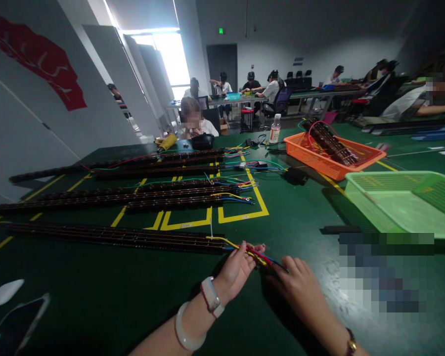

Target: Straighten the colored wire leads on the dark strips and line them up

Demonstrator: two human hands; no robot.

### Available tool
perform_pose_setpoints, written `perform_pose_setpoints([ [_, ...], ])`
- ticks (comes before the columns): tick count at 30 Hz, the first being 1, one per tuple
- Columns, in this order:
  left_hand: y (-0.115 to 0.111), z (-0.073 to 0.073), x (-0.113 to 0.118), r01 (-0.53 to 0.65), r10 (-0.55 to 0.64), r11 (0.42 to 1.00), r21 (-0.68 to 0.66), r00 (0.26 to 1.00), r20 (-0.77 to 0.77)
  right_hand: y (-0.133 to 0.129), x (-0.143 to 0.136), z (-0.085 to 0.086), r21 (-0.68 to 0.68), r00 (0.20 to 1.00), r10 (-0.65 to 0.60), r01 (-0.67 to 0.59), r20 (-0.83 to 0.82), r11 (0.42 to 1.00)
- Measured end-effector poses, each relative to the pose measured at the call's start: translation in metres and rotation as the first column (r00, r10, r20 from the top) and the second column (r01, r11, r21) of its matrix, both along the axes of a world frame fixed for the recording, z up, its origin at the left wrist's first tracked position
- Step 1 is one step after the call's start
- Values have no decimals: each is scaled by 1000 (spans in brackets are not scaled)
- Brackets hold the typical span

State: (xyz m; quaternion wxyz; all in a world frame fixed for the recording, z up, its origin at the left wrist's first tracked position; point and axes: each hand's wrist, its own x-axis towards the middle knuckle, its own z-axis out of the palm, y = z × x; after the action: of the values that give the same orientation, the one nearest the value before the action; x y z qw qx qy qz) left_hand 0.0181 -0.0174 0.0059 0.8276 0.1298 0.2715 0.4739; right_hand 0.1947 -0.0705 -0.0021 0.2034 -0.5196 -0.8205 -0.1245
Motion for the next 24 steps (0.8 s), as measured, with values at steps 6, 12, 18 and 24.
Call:
perform_pose_setpoints([
  [6,0,-3,0,2,-2,1000,6,1000,-9,3,-7,-3,-8,1000,16,-16,-15,1000],
  [12,-1,-2,2,-13,14,999,30,998,-58,-6,-15,4,-44,990,14,-20,-140,999],
  [18,-3,5,3,-24,30,998,57,994,-109,0,-12,30,16,989,35,-33,-145,999],
  [24,-3,6,1,-34,35,999,10,995,-90,44,6,52,70,1000,20,-20,-7,997],
])
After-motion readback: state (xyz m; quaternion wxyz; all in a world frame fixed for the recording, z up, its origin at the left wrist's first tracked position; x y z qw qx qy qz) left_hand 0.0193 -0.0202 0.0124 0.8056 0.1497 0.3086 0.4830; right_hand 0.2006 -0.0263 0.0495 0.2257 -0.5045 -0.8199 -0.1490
